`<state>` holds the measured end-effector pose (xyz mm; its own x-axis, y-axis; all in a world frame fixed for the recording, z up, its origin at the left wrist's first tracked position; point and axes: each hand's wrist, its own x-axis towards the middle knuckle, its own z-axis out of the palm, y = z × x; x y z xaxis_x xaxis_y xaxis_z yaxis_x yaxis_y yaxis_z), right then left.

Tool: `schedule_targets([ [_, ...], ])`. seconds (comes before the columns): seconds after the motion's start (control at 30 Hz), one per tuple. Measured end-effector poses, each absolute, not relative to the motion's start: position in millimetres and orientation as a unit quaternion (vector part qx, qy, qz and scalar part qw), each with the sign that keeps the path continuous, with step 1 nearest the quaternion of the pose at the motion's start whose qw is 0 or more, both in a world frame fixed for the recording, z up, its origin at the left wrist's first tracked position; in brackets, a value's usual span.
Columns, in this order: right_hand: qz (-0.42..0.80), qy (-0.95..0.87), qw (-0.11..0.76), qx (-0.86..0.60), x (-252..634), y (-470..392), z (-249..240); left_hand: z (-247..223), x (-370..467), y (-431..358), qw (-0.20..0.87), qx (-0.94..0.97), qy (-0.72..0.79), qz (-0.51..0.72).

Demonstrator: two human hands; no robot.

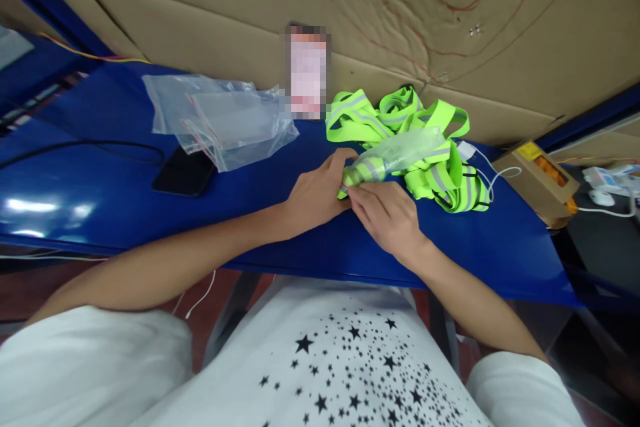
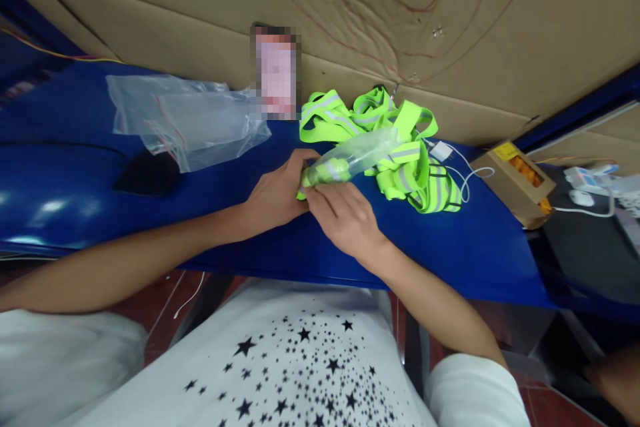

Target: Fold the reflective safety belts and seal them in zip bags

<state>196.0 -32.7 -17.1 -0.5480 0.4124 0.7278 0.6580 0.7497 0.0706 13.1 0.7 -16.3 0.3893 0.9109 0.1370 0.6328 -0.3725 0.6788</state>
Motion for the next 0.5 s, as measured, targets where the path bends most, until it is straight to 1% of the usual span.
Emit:
schedule_targets([
  [0.1, -0.211, -0.877, 0.319, -0.290, 192, -34, -20, -23, 13, 4, 0.304, 0.776, 0.463, 0.303],
  [0.23, -0.203, -0.890, 0.311, -0.265, 191, -38, -15, -38, 13, 13, 0.416, 0.740, 0.378, 0.370],
  [0.3, -0.180, -0.896, 0.316, -0.254, 191, -39, -2, -43, 15, 15, 0.456, 0.733, 0.347, 0.367],
  [0.37, -0.165, -0.903, 0.307, -0.252, 189, -32, 19, -46, 17, 16, 0.470, 0.732, 0.337, 0.360],
  [0.43, -0.146, -0.911, 0.278, -0.268, 182, -10, 44, -47, 19, 16, 0.487, 0.725, 0.340, 0.348],
  [0.5, -0.104, -0.924, 0.227, -0.289, 173, 27, 63, -44, 19, 15, 0.525, 0.699, 0.356, 0.331],
])
